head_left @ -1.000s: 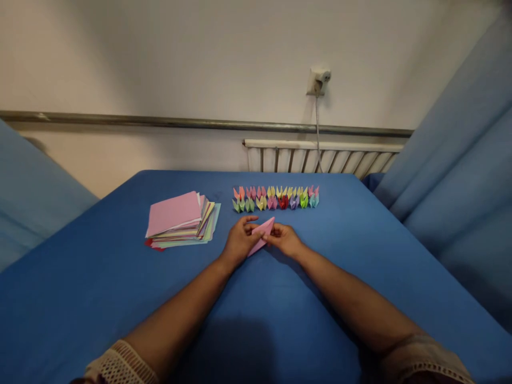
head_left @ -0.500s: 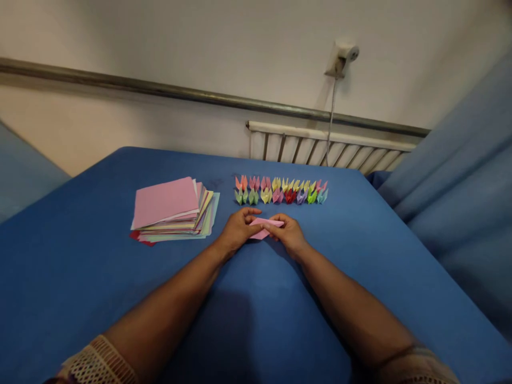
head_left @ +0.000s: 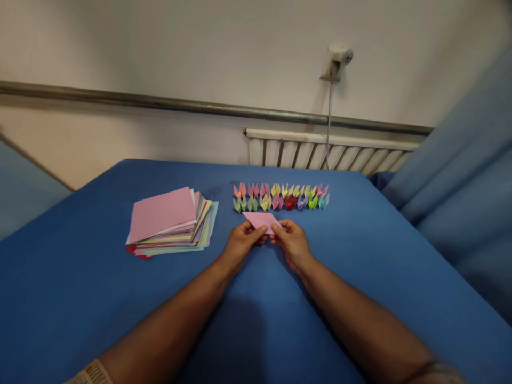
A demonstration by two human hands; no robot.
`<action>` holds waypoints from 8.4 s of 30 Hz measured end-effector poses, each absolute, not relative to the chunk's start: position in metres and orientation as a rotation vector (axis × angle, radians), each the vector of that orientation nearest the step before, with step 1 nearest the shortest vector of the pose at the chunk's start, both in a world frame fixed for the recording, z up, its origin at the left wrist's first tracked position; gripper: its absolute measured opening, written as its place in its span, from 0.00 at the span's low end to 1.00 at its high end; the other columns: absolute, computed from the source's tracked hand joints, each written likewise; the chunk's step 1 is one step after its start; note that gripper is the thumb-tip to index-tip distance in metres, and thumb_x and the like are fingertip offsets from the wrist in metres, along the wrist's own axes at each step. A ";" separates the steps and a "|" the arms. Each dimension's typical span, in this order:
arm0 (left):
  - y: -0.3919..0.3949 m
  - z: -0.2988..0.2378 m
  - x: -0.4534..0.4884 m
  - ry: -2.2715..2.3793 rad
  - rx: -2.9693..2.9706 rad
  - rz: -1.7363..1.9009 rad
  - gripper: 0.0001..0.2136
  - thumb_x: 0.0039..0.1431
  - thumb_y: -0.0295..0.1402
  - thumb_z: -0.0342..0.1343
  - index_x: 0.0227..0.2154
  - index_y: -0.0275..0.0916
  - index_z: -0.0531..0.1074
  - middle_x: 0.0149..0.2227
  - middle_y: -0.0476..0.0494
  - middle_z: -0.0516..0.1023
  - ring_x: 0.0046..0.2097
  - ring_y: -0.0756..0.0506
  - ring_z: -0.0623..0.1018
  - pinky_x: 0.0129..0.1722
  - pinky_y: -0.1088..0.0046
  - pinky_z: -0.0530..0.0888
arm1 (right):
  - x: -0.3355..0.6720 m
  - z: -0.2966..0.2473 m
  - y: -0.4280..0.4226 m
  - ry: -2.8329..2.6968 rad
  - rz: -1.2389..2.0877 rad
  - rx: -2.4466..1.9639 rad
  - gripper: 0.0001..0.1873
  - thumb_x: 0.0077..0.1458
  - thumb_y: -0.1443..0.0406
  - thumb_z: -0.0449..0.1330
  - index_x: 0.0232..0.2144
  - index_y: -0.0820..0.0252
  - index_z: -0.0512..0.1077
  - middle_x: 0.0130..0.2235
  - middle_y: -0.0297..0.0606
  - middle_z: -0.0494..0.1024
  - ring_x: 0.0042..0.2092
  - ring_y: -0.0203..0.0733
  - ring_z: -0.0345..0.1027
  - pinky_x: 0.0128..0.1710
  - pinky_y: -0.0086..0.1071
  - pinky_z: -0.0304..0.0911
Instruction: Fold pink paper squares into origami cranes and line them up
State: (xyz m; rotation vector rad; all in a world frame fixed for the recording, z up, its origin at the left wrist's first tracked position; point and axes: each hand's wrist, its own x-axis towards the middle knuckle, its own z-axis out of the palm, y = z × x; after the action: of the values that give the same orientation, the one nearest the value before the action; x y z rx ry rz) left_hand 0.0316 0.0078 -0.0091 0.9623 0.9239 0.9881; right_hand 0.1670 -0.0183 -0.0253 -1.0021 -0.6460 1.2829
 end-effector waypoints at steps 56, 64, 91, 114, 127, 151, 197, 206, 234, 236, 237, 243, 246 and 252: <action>0.009 -0.003 0.031 0.871 1.212 0.893 0.23 0.37 0.28 0.68 0.41 0.35 0.73 0.41 0.42 0.79 0.41 0.45 0.77 0.45 0.68 0.71 | 0.180 -0.021 -0.020 -1.110 1.176 -1.207 0.19 0.53 0.51 0.55 0.21 0.58 0.66 0.14 0.26 0.66 0.15 0.29 0.54 0.16 0.25 0.49; 0.011 -0.005 0.029 0.982 1.233 0.929 0.20 0.40 0.34 0.68 0.39 0.35 0.75 0.33 0.46 0.79 0.32 0.48 0.75 0.36 0.73 0.71 | 0.179 -0.023 -0.020 -1.179 1.118 -1.220 0.19 0.54 0.51 0.53 0.21 0.57 0.66 0.14 0.26 0.64 0.17 0.31 0.54 0.20 0.26 0.50; 0.014 0.001 0.026 0.897 0.996 0.922 0.11 0.49 0.37 0.63 0.27 0.32 0.74 0.22 0.48 0.73 0.21 0.53 0.68 0.19 0.78 0.63 | 0.182 -0.022 -0.019 -1.052 1.197 -1.148 0.18 0.53 0.51 0.57 0.23 0.59 0.68 0.18 0.29 0.68 0.20 0.32 0.58 0.22 0.28 0.53; 0.016 -0.003 0.021 0.928 0.890 0.969 0.15 0.42 0.32 0.69 0.35 0.34 0.77 0.31 0.46 0.78 0.27 0.53 0.73 0.24 0.81 0.69 | 0.176 -0.020 -0.020 -1.084 1.295 -0.965 0.19 0.41 0.53 0.68 0.29 0.60 0.72 0.24 0.29 0.72 0.24 0.30 0.61 0.24 0.27 0.57; 0.015 -0.003 0.022 0.885 0.873 1.007 0.14 0.43 0.31 0.68 0.36 0.34 0.77 0.32 0.47 0.79 0.30 0.52 0.75 0.27 0.80 0.71 | 0.175 -0.018 -0.020 -1.070 1.311 -0.980 0.13 0.42 0.59 0.66 0.30 0.60 0.73 0.24 0.28 0.72 0.24 0.29 0.61 0.24 0.25 0.59; 0.017 -0.007 0.019 0.891 1.005 0.973 0.19 0.42 0.33 0.68 0.38 0.32 0.76 0.35 0.40 0.80 0.35 0.45 0.78 0.34 0.72 0.73 | 0.175 -0.025 -0.018 -1.088 1.245 -1.053 0.18 0.46 0.51 0.64 0.29 0.60 0.69 0.22 0.29 0.70 0.23 0.32 0.61 0.25 0.27 0.57; 0.009 -0.004 0.020 1.255 1.844 0.993 0.12 0.49 0.40 0.60 0.34 0.38 0.71 0.41 0.43 0.79 0.41 0.44 0.77 0.45 0.67 0.71 | 0.169 -0.041 -0.017 -1.223 0.813 -1.337 0.09 0.50 0.58 0.58 0.27 0.58 0.66 0.24 0.29 0.70 0.25 0.34 0.64 0.25 0.27 0.59; 0.011 -0.003 0.016 1.391 1.858 0.904 0.10 0.50 0.34 0.54 0.35 0.38 0.74 0.36 0.47 0.79 0.36 0.45 0.77 0.38 0.70 0.71 | 0.171 -0.044 -0.016 -1.254 0.758 -1.367 0.09 0.50 0.59 0.58 0.26 0.57 0.65 0.21 0.26 0.67 0.22 0.33 0.58 0.23 0.27 0.56; 0.010 -0.004 0.019 1.197 1.909 0.907 0.06 0.51 0.35 0.57 0.24 0.39 0.68 0.43 0.43 0.79 0.42 0.44 0.78 0.43 0.68 0.72 | 0.182 -0.053 -0.010 -1.213 0.770 -1.396 0.13 0.49 0.65 0.56 0.37 0.57 0.75 0.36 0.34 0.80 0.35 0.40 0.72 0.38 0.34 0.67; 0.010 -0.003 0.018 1.258 1.978 0.883 0.06 0.52 0.35 0.56 0.24 0.40 0.68 0.43 0.43 0.78 0.43 0.43 0.77 0.44 0.66 0.71 | 0.183 -0.051 -0.011 -1.239 0.732 -1.427 0.13 0.50 0.65 0.55 0.38 0.57 0.75 0.36 0.34 0.80 0.36 0.41 0.72 0.39 0.34 0.67; 0.010 -0.002 0.018 1.294 2.020 0.871 0.06 0.52 0.35 0.56 0.24 0.40 0.68 0.43 0.43 0.78 0.44 0.43 0.77 0.44 0.66 0.71 | 0.183 -0.049 -0.012 -1.258 0.714 -1.439 0.13 0.50 0.66 0.55 0.38 0.57 0.75 0.37 0.35 0.80 0.37 0.41 0.72 0.39 0.34 0.66; 0.010 0.004 0.017 1.397 2.221 0.786 0.10 0.52 0.38 0.56 0.21 0.41 0.64 0.37 0.43 0.78 0.41 0.42 0.76 0.41 0.65 0.70 | 0.180 -0.036 -0.019 -1.400 0.594 -1.503 0.13 0.52 0.66 0.55 0.40 0.54 0.75 0.37 0.35 0.80 0.36 0.41 0.72 0.40 0.35 0.66; 0.012 0.002 0.017 1.368 2.184 0.834 0.07 0.51 0.36 0.56 0.23 0.41 0.66 0.42 0.42 0.77 0.45 0.42 0.76 0.45 0.65 0.70 | 0.180 -0.035 -0.019 -1.421 0.612 -1.486 0.14 0.52 0.66 0.55 0.41 0.54 0.75 0.36 0.34 0.80 0.36 0.41 0.72 0.40 0.34 0.66; 0.011 -0.006 0.018 1.229 2.022 0.804 0.16 0.51 0.33 0.56 0.44 0.40 0.70 0.44 0.45 0.77 0.46 0.42 0.76 0.47 0.66 0.71 | 0.178 -0.039 -0.018 -1.471 0.664 -1.388 0.15 0.51 0.68 0.55 0.41 0.54 0.75 0.38 0.32 0.80 0.38 0.40 0.73 0.41 0.33 0.66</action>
State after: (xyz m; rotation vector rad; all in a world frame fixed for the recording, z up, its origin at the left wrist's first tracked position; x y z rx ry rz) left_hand 0.0180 0.0108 -0.0063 2.0218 1.2291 0.8036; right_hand 0.1783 -0.0184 -0.0391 -1.3884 -1.4713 0.6645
